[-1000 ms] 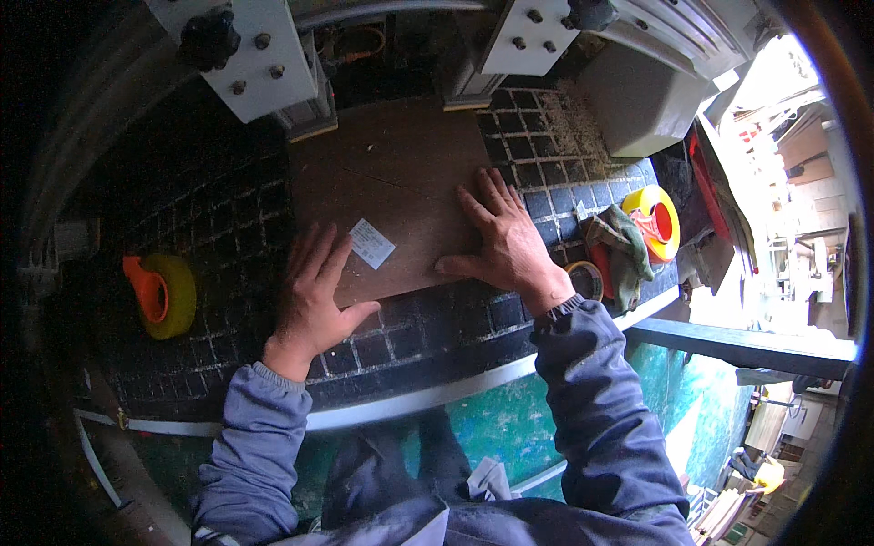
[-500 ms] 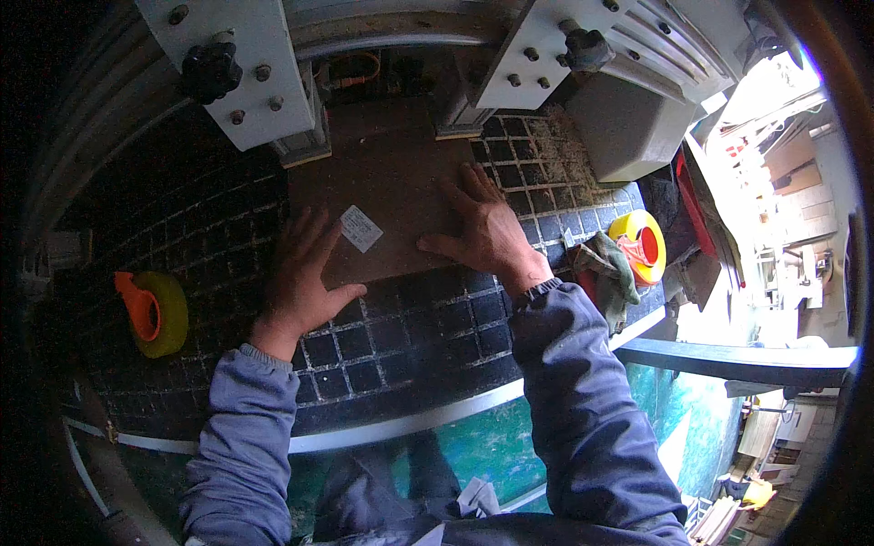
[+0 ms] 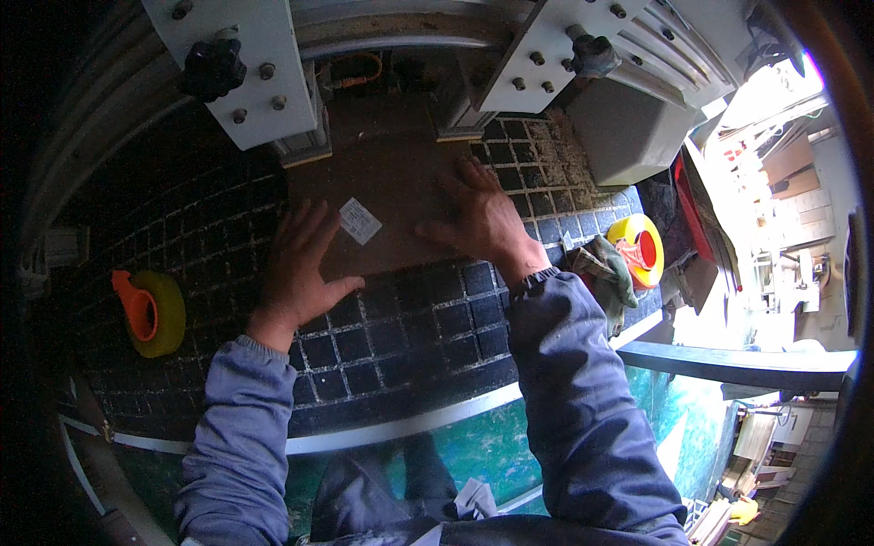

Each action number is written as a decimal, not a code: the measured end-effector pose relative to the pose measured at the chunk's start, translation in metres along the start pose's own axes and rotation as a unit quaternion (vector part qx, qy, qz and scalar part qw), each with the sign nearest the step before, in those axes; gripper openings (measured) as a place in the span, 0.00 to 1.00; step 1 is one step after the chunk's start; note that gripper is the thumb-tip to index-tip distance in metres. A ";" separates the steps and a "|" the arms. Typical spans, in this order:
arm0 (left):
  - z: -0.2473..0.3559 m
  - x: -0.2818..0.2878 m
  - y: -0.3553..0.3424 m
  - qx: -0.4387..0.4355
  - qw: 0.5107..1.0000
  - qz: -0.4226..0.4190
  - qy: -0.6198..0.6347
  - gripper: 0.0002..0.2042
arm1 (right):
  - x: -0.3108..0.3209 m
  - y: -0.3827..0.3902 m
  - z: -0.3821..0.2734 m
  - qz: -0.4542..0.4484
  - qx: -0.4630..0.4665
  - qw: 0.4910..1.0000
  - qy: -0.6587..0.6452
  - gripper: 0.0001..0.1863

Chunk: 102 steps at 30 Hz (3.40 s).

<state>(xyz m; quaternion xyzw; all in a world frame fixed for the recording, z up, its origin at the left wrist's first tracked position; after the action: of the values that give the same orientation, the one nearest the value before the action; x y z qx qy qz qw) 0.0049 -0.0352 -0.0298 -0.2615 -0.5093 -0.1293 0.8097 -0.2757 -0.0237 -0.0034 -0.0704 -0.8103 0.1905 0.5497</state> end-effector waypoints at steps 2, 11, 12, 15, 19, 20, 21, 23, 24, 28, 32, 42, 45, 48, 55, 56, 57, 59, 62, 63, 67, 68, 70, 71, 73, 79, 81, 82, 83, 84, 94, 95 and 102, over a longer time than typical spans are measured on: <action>0.001 0.001 -0.002 0.017 1.000 -0.001 -0.007 0.53 | 0.001 -0.001 0.001 0.008 0.004 1.000 -0.013 0.49; 0.037 0.008 -0.025 0.003 0.999 -0.033 -0.033 0.56 | 0.001 0.001 -0.001 -0.018 -0.039 0.999 0.015 0.47; 0.044 0.003 -0.033 -0.016 0.999 -0.035 -0.019 0.58 | 0.001 0.001 -0.001 -0.022 -0.040 0.999 0.015 0.47; 0.062 -0.015 -0.057 -0.062 0.998 -0.011 -0.030 0.65 | 0.001 0.004 0.002 -0.029 -0.040 0.999 0.005 0.49; 0.065 -0.033 -0.072 -0.066 0.997 -0.042 -0.028 0.70 | 0.003 0.003 0.002 -0.006 -0.003 1.000 0.009 0.52; 0.064 -0.034 -0.073 -0.066 0.997 -0.036 -0.021 0.71 | 0.002 0.004 0.004 -0.023 -0.012 0.999 0.027 0.54; 0.063 -0.036 -0.072 -0.058 0.997 -0.051 -0.016 0.71 | 0.006 0.005 0.001 -0.010 0.011 1.000 0.016 0.56; 0.061 -0.036 -0.074 -0.053 0.998 -0.045 0.008 0.72 | 0.008 0.007 0.004 -0.054 -0.008 0.998 0.031 0.62; 0.060 -0.036 -0.074 -0.052 0.998 -0.040 0.022 0.72 | 0.012 0.009 0.004 -0.070 0.007 0.997 0.041 0.64; 0.058 -0.040 -0.075 -0.021 0.997 -0.068 0.029 0.72 | 0.019 0.010 0.004 -0.136 0.030 0.988 0.064 0.71; 0.062 -0.034 -0.078 -0.042 0.998 -0.054 0.012 0.73 | 0.024 0.000 -0.002 -0.160 0.030 0.985 0.066 0.71; 0.077 -0.042 -0.090 -0.063 0.997 -0.020 0.049 0.68 | 0.035 -0.010 -0.021 -0.171 0.049 0.984 0.023 0.67; 0.077 -0.042 -0.086 -0.091 0.996 0.012 -0.008 0.67 | 0.030 -0.005 -0.013 -0.139 0.046 0.987 0.067 0.67; 0.077 -0.042 -0.087 -0.093 0.995 0.021 0.033 0.67 | 0.021 -0.006 -0.012 -0.164 0.061 0.983 0.058 0.67; 0.076 -0.040 -0.088 -0.091 0.993 0.047 0.063 0.68 | 0.024 -0.001 -0.012 -0.138 0.057 0.986 0.073 0.68; 0.076 -0.038 -0.087 -0.096 0.991 0.060 0.065 0.68 | 0.022 -0.002 -0.009 -0.149 0.035 0.985 0.078 0.69; 0.077 -0.038 -0.086 -0.105 0.989 0.074 0.074 0.67 | 0.017 -0.003 -0.006 -0.153 0.012 0.985 0.082 0.71; 0.072 -0.039 -0.083 -0.091 0.989 0.076 0.084 0.66 | 0.013 -0.002 -0.012 -0.136 0.044 0.989 0.047 0.72; 0.071 -0.044 -0.082 -0.080 0.991 0.073 0.083 0.63 | 0.010 0.000 -0.016 -0.123 0.102 0.984 0.083 0.73; 0.071 -0.042 -0.080 -0.073 0.989 0.100 0.084 0.62 | 0.008 0.001 -0.011 -0.134 0.065 0.986 0.076 0.73; 0.072 -0.040 -0.079 -0.067 0.986 0.126 0.091 0.61 | 0.006 0.001 -0.002 -0.124 0.028 0.991 0.047 0.71; 0.071 -0.042 -0.080 -0.069 0.987 0.108 0.096 0.61 | 0.005 0.001 0.000 -0.128 0.027 0.990 0.043 0.71; 0.070 -0.042 -0.080 -0.081 0.986 0.096 0.112 0.61 | 0.004 0.000 0.003 -0.132 0.033 0.989 0.052 0.72; 0.070 -0.042 -0.080 -0.081 0.985 0.092 0.124 0.61 | 0.003 0.000 0.004 -0.132 0.039 0.988 0.064 0.72; 0.070 -0.043 -0.081 -0.084 0.982 0.083 0.144 0.61 | 0.005 0.001 0.005 -0.132 0.048 0.986 0.089 0.72; 0.065 -0.053 -0.083 -0.027 0.980 0.094 0.176 0.63 | 0.007 0.001 -0.006 -0.122 0.096 0.982 0.106 0.70; 0.067 -0.057 -0.085 -0.055 0.979 0.101 0.166 0.64 | 0.009 -0.001 -0.012 -0.104 0.113 0.986 0.057 0.69; 0.070 -0.059 -0.086 -0.077 0.978 0.095 0.170 0.64 | 0.011 -0.002 -0.010 -0.098 0.098 0.990 0.041 0.69; 0.070 -0.060 -0.088 -0.083 0.976 0.100 0.176 0.64 | 0.013 -0.001 -0.009 -0.095 0.094 0.990 0.046 0.67; 0.070 -0.061 -0.089 -0.089 0.975 0.092 0.182 0.65 | 0.013 0.002 -0.005 -0.098 0.072 0.991 0.052 0.65; 0.074 -0.048 -0.089 -0.087 0.995 0.026 0.038 0.67 | 0.013 0.006 -0.007 -0.088 0.033 0.994 0.063 0.64; 0.074 -0.049 -0.089 -0.087 0.995 0.021 0.041 0.67 | 0.013 0.006 -0.009 -0.105 0.023 0.991 0.081 0.64; 0.081 -0.039 -0.089 -0.107 0.990 0.008 0.088 0.62 | 0.114 -0.004 -0.074 0.121 0.159 0.974 -0.103 0.27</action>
<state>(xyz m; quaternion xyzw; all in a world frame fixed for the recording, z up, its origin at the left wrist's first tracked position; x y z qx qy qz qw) -0.1169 -0.0665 -0.0107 -0.3380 -0.4170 -0.1990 0.8199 -0.2512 0.0270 0.1206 -0.0598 -0.8077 0.3880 0.4400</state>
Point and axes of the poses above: each hand's wrist, its own y-axis away from the middle knuckle, its own x-axis out of the back of the hand, z = x × y, the point moved 6 cm from there along -y, towards the middle knuckle, and after that the axes turned 13 degrees about z, right-handed, at the moved point
